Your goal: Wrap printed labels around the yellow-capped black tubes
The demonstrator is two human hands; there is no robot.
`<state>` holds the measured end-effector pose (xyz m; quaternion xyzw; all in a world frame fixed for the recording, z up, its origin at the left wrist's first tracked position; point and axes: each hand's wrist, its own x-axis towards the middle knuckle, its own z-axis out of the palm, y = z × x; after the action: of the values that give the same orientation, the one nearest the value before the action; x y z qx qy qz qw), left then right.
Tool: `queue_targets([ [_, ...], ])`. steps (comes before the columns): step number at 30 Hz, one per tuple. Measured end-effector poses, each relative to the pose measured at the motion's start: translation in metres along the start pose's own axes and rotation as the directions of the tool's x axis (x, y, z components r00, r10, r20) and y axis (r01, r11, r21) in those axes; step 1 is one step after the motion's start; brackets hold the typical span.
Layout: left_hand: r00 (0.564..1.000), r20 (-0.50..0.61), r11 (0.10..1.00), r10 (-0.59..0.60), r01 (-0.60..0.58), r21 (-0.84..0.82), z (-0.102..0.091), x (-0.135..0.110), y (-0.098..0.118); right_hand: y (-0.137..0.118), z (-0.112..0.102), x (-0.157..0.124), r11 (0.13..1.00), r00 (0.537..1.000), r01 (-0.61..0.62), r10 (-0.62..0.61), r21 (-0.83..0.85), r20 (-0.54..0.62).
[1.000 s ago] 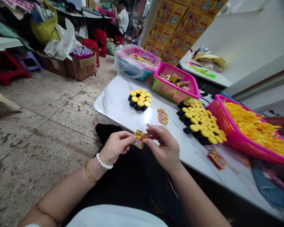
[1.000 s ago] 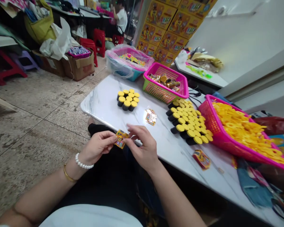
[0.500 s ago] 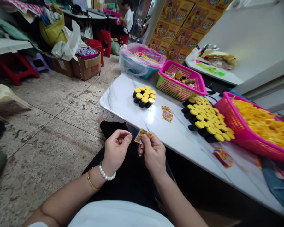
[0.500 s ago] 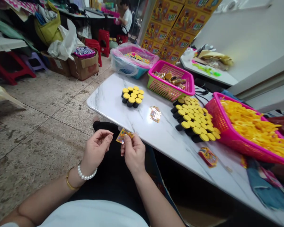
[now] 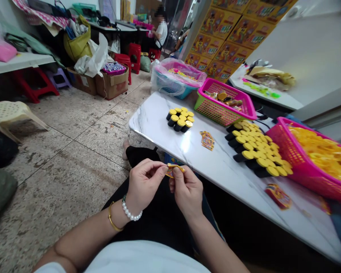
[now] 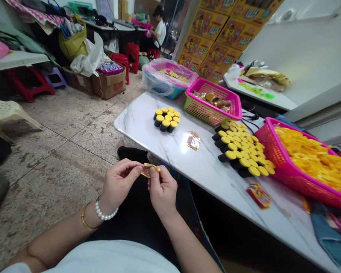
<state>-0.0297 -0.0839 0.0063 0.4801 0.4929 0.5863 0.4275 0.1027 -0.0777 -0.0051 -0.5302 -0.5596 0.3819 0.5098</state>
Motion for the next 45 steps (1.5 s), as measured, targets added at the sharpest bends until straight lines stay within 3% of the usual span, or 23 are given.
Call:
queue_targets([
  [8, 1.000, -0.006, 1.000, -0.007, 0.007, -0.026, -0.008, -0.006, 0.004, -0.003, 0.005, -0.006, 0.998, 0.998, 0.057, -0.057, -0.040, -0.001],
  [15, 0.996, -0.060, 0.997, 0.062, -0.060, 0.038, -0.014, -0.015, 0.006, 0.002, 0.010, -0.008, 0.999, 1.000, 0.020, -0.020, -0.041, 0.013],
  [19, 0.997, -0.040, 0.997, 0.059, -0.057, 0.052, -0.015, -0.013, 0.004, 0.004, 0.011, -0.009, 0.995, 0.997, 0.074, -0.072, -0.072, 0.037],
  [23, 0.993, -0.088, 0.991, 0.084, -0.073, 0.112, -0.016, -0.012, -0.001, 0.008, 0.011, -0.009, 0.983, 0.993, 0.116, -0.111, -0.140, 0.042],
  [31, 0.990, -0.071, 0.984, 0.119, -0.109, 0.138, -0.016, -0.016, -0.005, 0.010, 0.015, -0.007, 0.988, 0.993, 0.106, -0.100, -0.115, 0.059],
  [41, 0.981, -0.139, 0.974, 0.135, -0.105, 0.200, -0.018, -0.015, -0.012, 0.012, 0.020, -0.009, 0.982, 0.993, 0.117, -0.113, -0.151, 0.034],
  [45, 0.988, -0.107, 0.976, 0.111, -0.088, 0.198, -0.019, -0.013, -0.018, 0.013, 0.019, -0.008, 0.967, 0.979, 0.184, -0.166, -0.175, 0.114],
])
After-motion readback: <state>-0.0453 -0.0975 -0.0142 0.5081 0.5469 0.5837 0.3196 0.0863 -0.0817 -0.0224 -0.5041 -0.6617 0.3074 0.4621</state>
